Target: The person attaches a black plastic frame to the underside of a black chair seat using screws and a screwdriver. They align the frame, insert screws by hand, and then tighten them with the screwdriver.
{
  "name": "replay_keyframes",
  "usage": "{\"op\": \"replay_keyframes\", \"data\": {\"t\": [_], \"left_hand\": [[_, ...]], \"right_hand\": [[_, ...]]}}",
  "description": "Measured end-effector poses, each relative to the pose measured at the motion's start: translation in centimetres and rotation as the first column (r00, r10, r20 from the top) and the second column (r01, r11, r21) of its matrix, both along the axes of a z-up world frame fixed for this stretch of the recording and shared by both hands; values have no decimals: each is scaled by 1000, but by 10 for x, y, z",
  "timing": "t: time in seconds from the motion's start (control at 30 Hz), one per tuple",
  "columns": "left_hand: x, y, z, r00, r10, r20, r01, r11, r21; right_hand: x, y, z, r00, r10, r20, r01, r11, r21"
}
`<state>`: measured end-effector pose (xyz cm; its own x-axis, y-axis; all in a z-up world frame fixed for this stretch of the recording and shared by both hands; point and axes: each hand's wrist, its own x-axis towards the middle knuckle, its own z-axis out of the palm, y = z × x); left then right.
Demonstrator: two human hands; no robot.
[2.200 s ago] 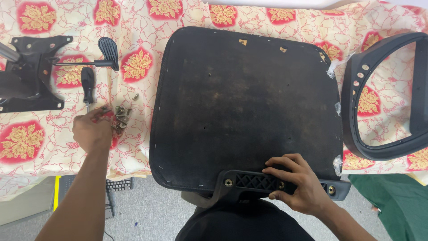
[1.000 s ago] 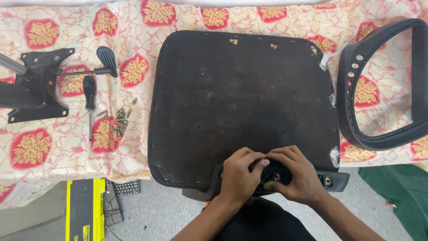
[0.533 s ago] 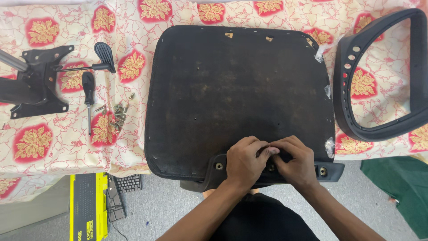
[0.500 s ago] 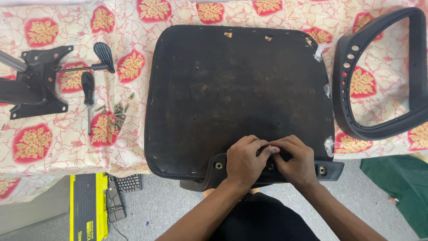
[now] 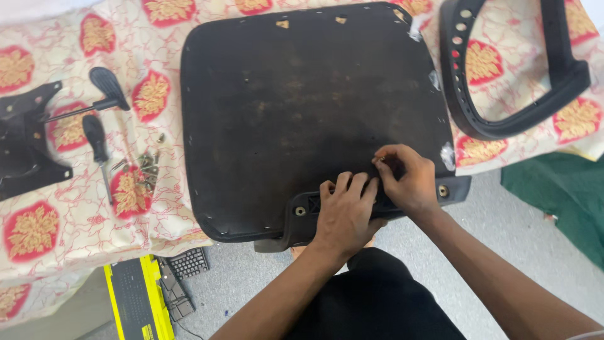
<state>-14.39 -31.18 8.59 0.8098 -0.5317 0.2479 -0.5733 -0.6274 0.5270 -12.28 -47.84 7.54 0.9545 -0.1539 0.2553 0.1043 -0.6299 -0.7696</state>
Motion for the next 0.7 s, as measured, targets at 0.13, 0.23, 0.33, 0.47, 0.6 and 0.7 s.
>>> {"op": "replay_keyframes", "data": {"t": [0.13,0.23,0.33,0.47,0.6,0.7], "left_hand": [[-4,-22,-10,999,-16,41,15,999,38],[-5,-24,-14,988,9,153,-14,999,36],[-7,-25,-14,982,23,189,-31,999,37],[-10,-30,-9,984,45,171,-55,997,51],[-14,-37,-9,986,60,158,-74,994,81],[-16,-40,-10,979,61,193,-79,993,86]], "right_hand": [[0,-3,1,999,-5,-33,7,998,66],[-2,-6,2,999,47,-2,-46,991,129],[-5,-13,2,997,79,23,-82,971,226],[-17,-45,4,998,45,40,-57,910,411],[-37,-95,6,998,-54,20,37,873,487],[-45,-112,-1,996,-86,-17,80,811,579]]}}
